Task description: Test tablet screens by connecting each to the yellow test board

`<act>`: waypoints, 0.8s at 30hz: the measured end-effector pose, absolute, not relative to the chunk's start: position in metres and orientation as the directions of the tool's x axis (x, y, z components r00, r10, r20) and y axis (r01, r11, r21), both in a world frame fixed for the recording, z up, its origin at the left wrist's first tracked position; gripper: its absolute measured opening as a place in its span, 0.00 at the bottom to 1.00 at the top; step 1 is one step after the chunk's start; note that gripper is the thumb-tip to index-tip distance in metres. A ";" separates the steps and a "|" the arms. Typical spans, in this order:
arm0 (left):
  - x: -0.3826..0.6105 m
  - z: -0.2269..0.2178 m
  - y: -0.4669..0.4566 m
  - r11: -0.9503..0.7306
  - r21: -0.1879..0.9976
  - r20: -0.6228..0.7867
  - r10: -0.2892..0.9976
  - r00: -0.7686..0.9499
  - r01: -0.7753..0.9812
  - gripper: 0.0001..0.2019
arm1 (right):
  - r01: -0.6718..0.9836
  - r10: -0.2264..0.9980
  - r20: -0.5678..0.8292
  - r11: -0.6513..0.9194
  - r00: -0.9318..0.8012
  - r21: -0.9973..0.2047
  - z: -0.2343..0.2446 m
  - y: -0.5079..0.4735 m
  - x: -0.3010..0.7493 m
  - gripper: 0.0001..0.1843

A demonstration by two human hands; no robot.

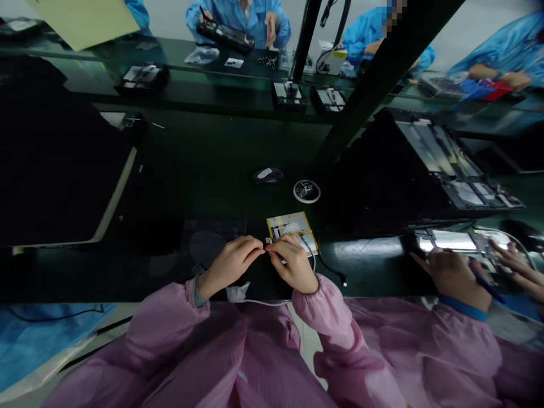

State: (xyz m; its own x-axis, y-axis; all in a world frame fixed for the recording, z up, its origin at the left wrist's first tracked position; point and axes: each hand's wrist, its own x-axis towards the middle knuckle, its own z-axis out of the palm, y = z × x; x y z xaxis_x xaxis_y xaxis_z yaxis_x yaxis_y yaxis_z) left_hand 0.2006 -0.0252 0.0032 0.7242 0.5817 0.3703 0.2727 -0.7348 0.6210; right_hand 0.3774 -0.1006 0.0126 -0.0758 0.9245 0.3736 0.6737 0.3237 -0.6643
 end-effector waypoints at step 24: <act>0.201 0.005 -0.025 -0.761 0.600 0.382 0.543 0.748 0.247 0.07 | 0.683 0.924 0.369 0.331 -0.096 -0.651 0.012 -0.096 0.370 0.08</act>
State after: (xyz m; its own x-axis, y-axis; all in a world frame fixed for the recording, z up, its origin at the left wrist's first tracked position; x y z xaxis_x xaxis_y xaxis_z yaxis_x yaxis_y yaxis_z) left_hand 0.2007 -0.0254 0.0052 0.7479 0.5432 0.3816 0.2469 -0.7612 0.5997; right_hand 0.3705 -0.0961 0.0123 -0.0961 0.9244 0.3691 0.6833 0.3309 -0.6509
